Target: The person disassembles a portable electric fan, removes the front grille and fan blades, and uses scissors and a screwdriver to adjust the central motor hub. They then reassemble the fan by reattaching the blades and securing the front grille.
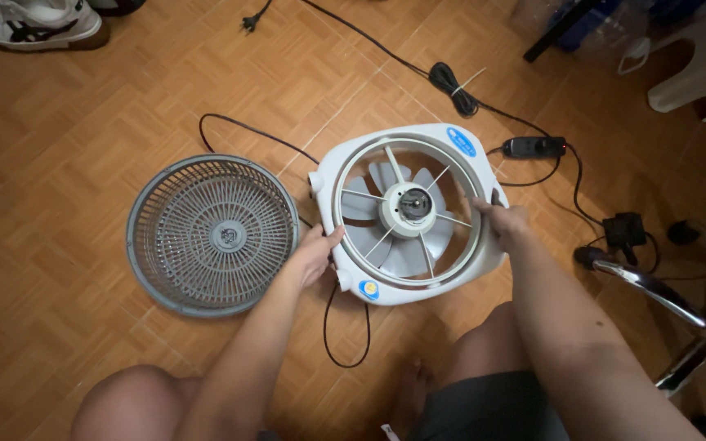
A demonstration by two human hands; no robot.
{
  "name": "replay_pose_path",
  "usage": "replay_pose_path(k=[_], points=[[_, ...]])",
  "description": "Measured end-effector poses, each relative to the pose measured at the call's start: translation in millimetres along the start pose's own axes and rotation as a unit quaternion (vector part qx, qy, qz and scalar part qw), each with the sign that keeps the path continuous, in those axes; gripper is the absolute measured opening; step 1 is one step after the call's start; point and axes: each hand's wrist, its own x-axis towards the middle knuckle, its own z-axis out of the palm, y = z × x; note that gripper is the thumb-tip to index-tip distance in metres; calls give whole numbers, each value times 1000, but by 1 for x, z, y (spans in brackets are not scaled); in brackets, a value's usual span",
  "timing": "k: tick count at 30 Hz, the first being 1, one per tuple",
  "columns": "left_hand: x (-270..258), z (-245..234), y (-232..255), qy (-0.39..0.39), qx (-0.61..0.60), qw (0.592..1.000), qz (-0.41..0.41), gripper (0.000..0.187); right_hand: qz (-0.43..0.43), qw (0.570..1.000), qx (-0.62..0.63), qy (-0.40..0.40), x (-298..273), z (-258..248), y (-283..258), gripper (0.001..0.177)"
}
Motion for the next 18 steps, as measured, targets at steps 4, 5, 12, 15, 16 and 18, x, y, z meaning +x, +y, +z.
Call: replay_pose_path(k=[4,5,12,15,16,18], points=[[0,-5,-9,-2,-7,1000,-6,40,-18,998,21,-62,7,3,6,58],[0,-6,-11,1,-3,1000,-14,39,-14,999,-1,-42,7,4,6,59],[21,-11,-27,17,-9,999,29,35,-7,1000,-11,-14,9,11,1,59],[27,-8,-29,57,16,998,31,33,-14,999,-33,1,18,12,5,62],[24,-6,-28,72,43,996,43,34,-15,999,-49,10,21,12,6,64],[16,1,-20,101,97,988,69,34,-19,999,-30,6,24,12,5,68]])
